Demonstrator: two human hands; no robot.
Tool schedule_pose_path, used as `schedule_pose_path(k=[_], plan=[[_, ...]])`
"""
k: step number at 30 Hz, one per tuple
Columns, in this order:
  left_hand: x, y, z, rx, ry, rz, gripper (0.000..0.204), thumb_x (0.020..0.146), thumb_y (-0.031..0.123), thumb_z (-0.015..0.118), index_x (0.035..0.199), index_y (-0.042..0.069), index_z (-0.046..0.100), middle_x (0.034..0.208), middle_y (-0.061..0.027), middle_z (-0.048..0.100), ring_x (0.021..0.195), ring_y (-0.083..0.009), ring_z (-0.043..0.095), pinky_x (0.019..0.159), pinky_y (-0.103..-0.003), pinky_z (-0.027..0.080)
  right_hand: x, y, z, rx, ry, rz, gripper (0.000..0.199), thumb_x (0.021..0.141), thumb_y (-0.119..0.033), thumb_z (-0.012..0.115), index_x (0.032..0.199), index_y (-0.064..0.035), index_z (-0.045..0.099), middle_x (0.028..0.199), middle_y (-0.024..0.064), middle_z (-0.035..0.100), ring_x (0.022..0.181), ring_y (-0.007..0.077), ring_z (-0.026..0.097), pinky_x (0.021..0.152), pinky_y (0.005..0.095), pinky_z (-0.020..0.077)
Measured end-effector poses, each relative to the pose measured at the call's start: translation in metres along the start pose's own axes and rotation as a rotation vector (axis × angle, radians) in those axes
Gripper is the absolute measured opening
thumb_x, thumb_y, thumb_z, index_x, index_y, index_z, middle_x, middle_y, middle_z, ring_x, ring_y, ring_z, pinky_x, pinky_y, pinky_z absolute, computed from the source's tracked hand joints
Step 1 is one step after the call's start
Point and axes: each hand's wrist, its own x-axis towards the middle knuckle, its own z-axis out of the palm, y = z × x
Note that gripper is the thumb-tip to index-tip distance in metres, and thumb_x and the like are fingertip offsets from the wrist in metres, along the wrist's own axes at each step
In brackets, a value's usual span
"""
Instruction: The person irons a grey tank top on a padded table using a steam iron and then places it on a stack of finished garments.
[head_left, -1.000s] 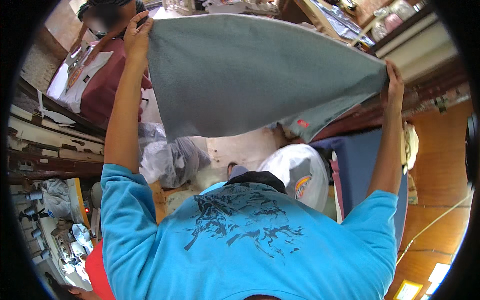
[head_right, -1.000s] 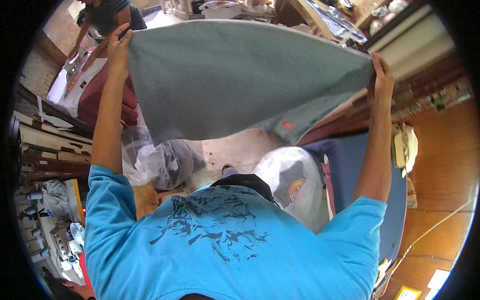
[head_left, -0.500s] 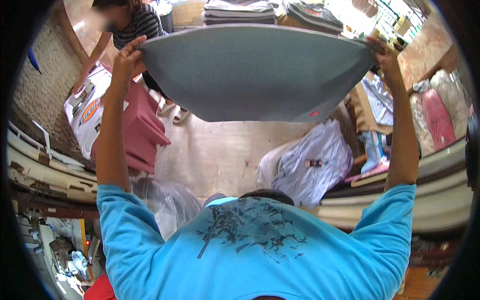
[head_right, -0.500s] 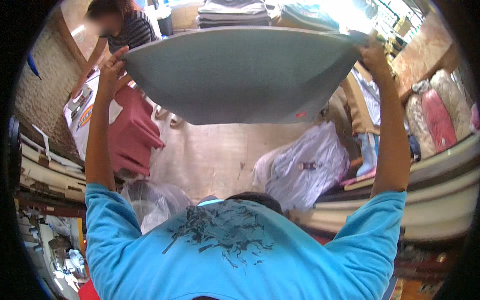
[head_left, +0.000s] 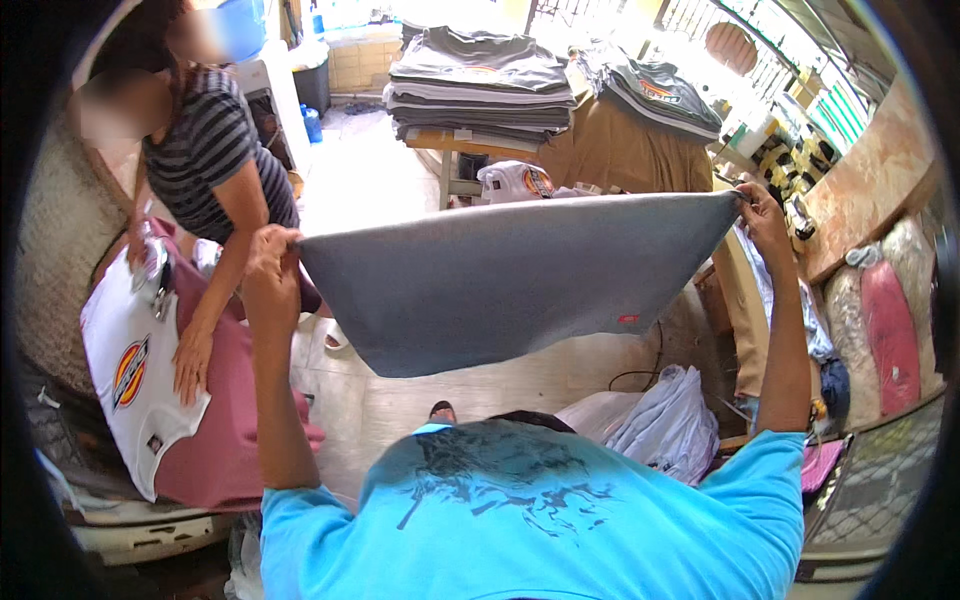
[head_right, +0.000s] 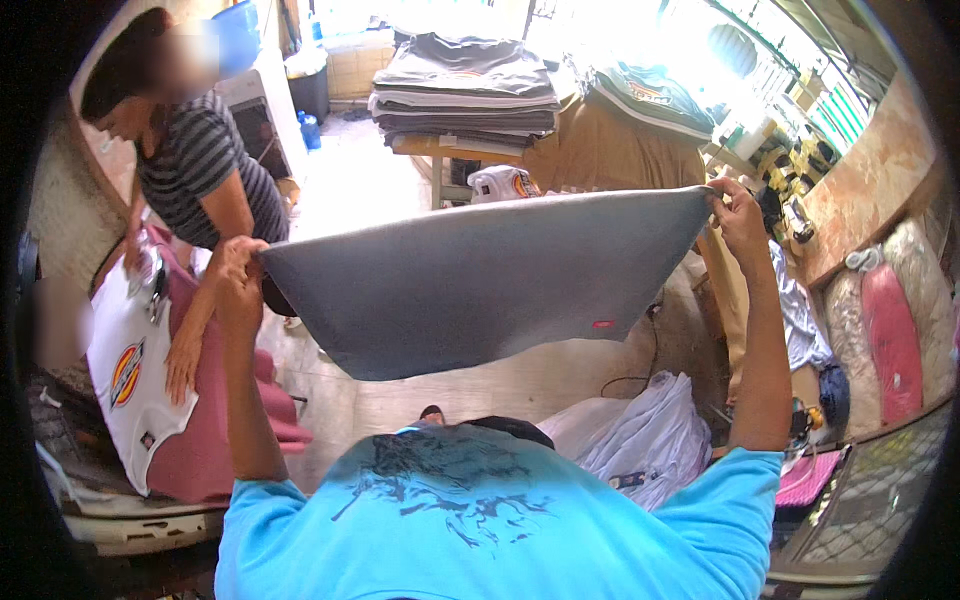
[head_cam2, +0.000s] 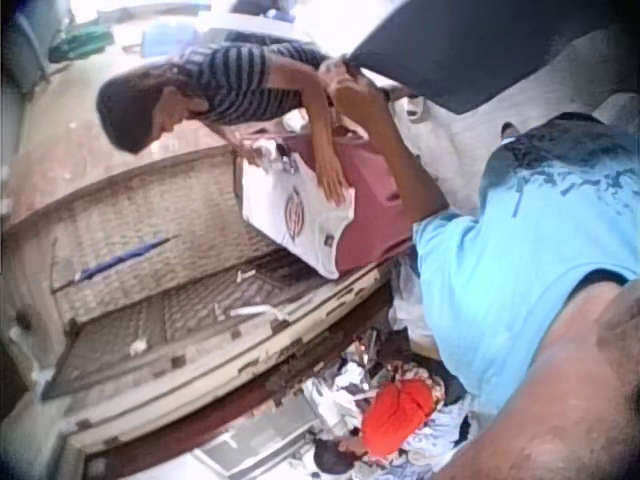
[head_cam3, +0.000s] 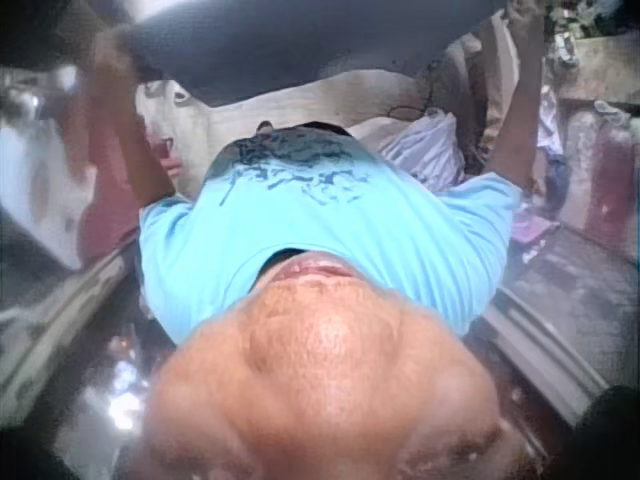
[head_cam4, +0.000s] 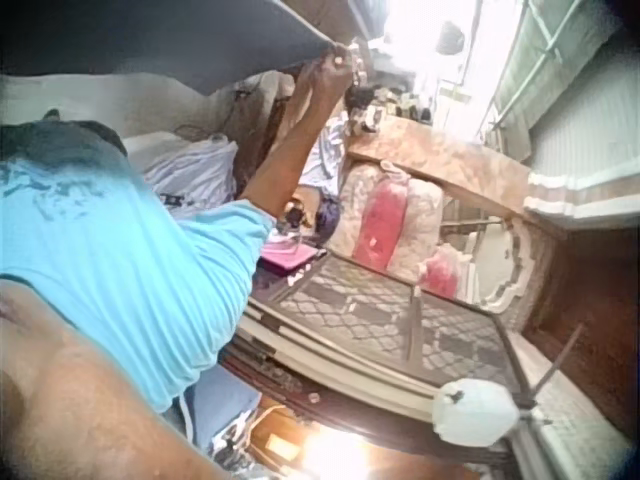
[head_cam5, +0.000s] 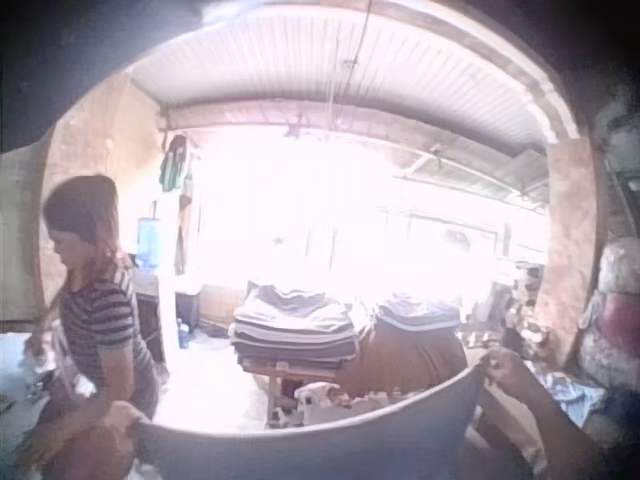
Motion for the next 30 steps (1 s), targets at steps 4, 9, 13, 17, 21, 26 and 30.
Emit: schedule_pose_path(k=[4, 9, 13, 17, 21, 26, 30], plan=[[0.091, -0.030, 0.075, -0.220, -0.114, -0.124, 0.014, 0.086, 0.008, 0.051, 0.097, 0.001, 0.058, 0.083, -0.0137, 0.062, 0.081, -0.0257, 0.061, 0.075, -0.032, 0.045, 0.102, 0.019, 0.025, -0.010, 0.093, 0.057, 0.014, 0.087, -0.012, 0.055, 0.099, -0.0063, 0.059, 0.073, -0.0022, 0.055, 0.055, 0.0049, 0.047, 0.049, 0.0199, 0.0375], [0.242, -0.126, 0.194, 0.025, -0.106, 0.051, 0.020, 0.085, 0.017, 0.053, 0.098, 0.007, 0.062, 0.092, -0.0187, 0.062, 0.089, -0.0342, 0.059, 0.080, -0.039, 0.044, 0.286, 0.043, 0.100, -0.082, 0.025, 0.033, 0.021, 0.088, -0.016, 0.054, 0.108, -0.0084, 0.057, 0.079, -0.0001, 0.056, 0.066, 0.0076, 0.053, 0.058, 0.0226, 0.0458], [0.404, -0.167, 0.294, 0.242, -0.215, -0.049, 0.032, 0.082, 0.021, 0.044, 0.107, 0.014, 0.063, 0.094, -0.0188, 0.064, 0.089, -0.0332, 0.062, 0.079, -0.040, 0.048, 0.468, 0.091, 0.112, 0.010, 0.129, -0.173, 0.027, 0.089, -0.015, 0.051, 0.113, -0.0025, 0.054, 0.097, 0.0050, 0.059, 0.079, 0.0137, 0.059, 0.064, 0.0251, 0.0517], [0.571, -0.216, 0.304, -0.151, -0.108, -0.005, 0.025, 0.082, 0.019, 0.046, 0.096, 0.005, 0.061, 0.073, -0.0074, 0.063, 0.064, -0.0153, 0.057, 0.060, -0.030, 0.046, 0.582, 0.043, 0.143, 0.356, 0.455, -0.940, 0.017, 0.085, -0.013, 0.053, 0.088, 0.0013, 0.062, 0.081, 0.0066, 0.063, 0.074, 0.0130, 0.059, 0.065, 0.0237, 0.0464], [0.647, -0.231, 0.343, -0.979, 0.144, -0.021, 0.029, 0.086, 0.009, 0.054, 0.114, 0.004, 0.050, 0.106, -0.0085, 0.061, 0.097, -0.0138, 0.059, 0.081, -0.023, 0.046, 0.639, 0.042, 0.148, 0.802, 0.344, -0.765, 0.013, 0.082, -0.003, 0.056, 0.094, 0.0024, 0.058, 0.092, 0.0111, 0.063, 0.081, 0.0180, 0.061, 0.079, 0.0289, 0.0502], [0.590, -0.243, 0.445, -0.870, 0.159, -0.249, 0.033, 0.089, 0.027, 0.055, 0.111, 0.003, 0.055, 0.096, -0.0049, 0.060, 0.082, -0.0104, 0.056, 0.079, -0.025, 0.046, 0.641, 0.118, 0.243, 0.614, 0.201, -0.451, 0.014, 0.081, 0.002, 0.052, 0.093, 0.0005, 0.059, 0.103, 0.0102, 0.061, 0.096, 0.0182, 0.057, 0.089, 0.0291, 0.0442], [0.499, -0.274, 0.505, -0.534, -0.066, -0.284, 0.018, 0.090, 0.013, 0.051, 0.104, 0.006, 0.060, 0.092, -0.0014, 0.062, 0.083, -0.0098, 0.057, 0.075, -0.023, 0.044, 0.596, 0.167, 0.319, 0.537, 0.028, -0.305, 0.022, 0.076, 0.009, 0.048, 0.091, -0.0023, 0.060, 0.105, 0.0072, 0.060, 0.095, 0.0136, 0.055, 0.086, 0.0244, 0.0407]])
